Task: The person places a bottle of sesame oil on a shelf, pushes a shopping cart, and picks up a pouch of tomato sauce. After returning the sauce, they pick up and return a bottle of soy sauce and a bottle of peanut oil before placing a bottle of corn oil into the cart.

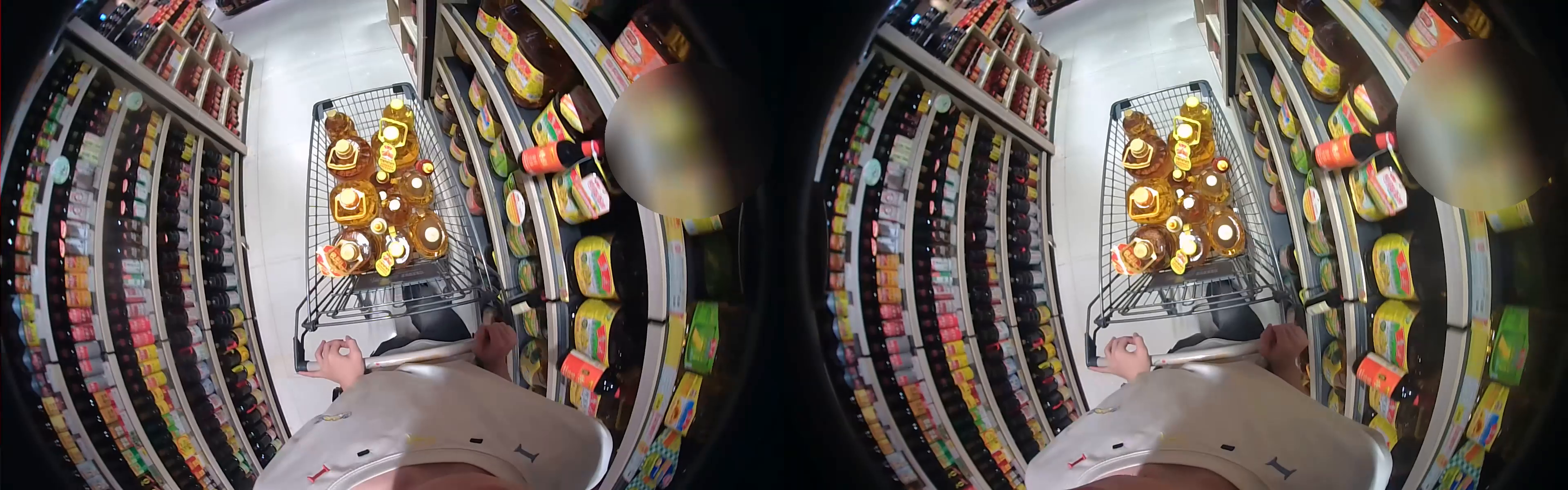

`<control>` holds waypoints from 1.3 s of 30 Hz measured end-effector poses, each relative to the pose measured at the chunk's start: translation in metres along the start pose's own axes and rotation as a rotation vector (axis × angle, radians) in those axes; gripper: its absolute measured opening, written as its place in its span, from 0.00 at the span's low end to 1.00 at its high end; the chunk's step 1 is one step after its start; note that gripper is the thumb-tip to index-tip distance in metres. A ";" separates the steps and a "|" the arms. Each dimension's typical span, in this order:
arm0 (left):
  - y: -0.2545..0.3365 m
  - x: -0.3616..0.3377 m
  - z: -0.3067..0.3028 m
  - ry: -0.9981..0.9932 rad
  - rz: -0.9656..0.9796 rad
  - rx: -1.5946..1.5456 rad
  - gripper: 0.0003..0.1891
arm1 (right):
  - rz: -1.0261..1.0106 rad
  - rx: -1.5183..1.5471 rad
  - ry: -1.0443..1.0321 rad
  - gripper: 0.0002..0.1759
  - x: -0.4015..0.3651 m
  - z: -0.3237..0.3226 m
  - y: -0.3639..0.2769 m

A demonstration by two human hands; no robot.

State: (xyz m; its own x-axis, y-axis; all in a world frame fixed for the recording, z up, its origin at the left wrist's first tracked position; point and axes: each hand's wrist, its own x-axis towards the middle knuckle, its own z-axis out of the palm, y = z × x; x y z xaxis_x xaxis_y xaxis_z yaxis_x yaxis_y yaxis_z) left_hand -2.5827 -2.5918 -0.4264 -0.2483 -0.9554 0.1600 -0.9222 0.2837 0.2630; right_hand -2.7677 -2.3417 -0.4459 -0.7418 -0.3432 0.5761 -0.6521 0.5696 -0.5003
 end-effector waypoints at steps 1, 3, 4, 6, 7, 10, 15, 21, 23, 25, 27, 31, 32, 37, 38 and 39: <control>0.010 0.016 0.002 -0.055 -0.025 0.017 0.10 | 0.004 -0.016 0.014 0.13 0.017 0.011 0.001; 0.028 0.048 -0.002 -0.187 -0.031 0.087 0.12 | 0.082 0.015 -0.007 0.13 0.047 0.028 -0.005; 0.041 0.069 -0.004 -0.319 -0.052 0.132 0.15 | 0.131 0.038 -0.027 0.14 0.067 0.035 -0.010; 0.063 0.111 -0.004 -0.482 -0.008 0.297 0.20 | 0.130 0.075 0.005 0.15 0.095 0.057 -0.009; 0.069 0.131 -0.006 -0.654 0.021 0.472 0.25 | 0.148 -0.003 -0.078 0.15 0.109 0.066 -0.009; 0.096 0.200 -0.001 -0.628 0.216 0.516 0.35 | 0.134 -0.025 -0.199 0.15 0.154 0.092 -0.004; 0.184 0.365 0.032 -0.645 0.305 -0.066 0.27 | 0.088 0.011 -0.189 0.17 0.203 0.139 0.008; 0.347 0.642 0.192 -0.324 0.630 -0.374 0.19 | 0.191 -0.167 -0.294 0.15 0.243 0.176 0.008; 0.403 0.726 0.266 -0.281 0.596 -0.465 0.21 | 0.225 -0.105 -0.156 0.15 0.253 0.192 0.008; 0.449 0.794 0.333 -0.332 0.450 -0.504 0.26 | 0.181 -0.153 -0.167 0.18 0.267 0.198 0.009; 0.499 0.821 0.380 -0.340 0.397 -0.498 0.28 | 0.199 -0.156 -0.187 0.18 0.282 0.207 0.010; 0.545 0.832 0.421 -0.341 0.483 -0.147 0.38 | 0.210 -0.206 -0.214 0.14 0.302 0.220 0.014; 0.552 0.836 0.431 -0.454 0.500 -0.060 0.36 | 0.212 -0.196 -0.238 0.13 0.309 0.221 0.011; 0.538 0.858 0.499 -0.133 0.797 -0.106 0.14 | 0.235 -0.247 -0.299 0.11 0.325 0.229 0.012; 0.534 0.859 0.493 -0.128 0.826 -0.081 0.15 | 0.246 -0.248 -0.278 0.11 0.326 0.230 0.013; 0.531 0.865 0.495 -0.144 0.849 -0.037 0.14 | 0.243 -0.245 -0.295 0.12 0.327 0.231 0.014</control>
State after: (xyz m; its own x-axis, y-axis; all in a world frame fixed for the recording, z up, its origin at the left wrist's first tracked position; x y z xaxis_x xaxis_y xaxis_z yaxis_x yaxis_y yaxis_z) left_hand -3.4337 -3.3081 -0.6196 -0.8869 -0.4188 0.1947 -0.3973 0.9068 0.1407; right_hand -3.0554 -2.6186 -0.4141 -0.9050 -0.3553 0.2342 -0.4233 0.8078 -0.4102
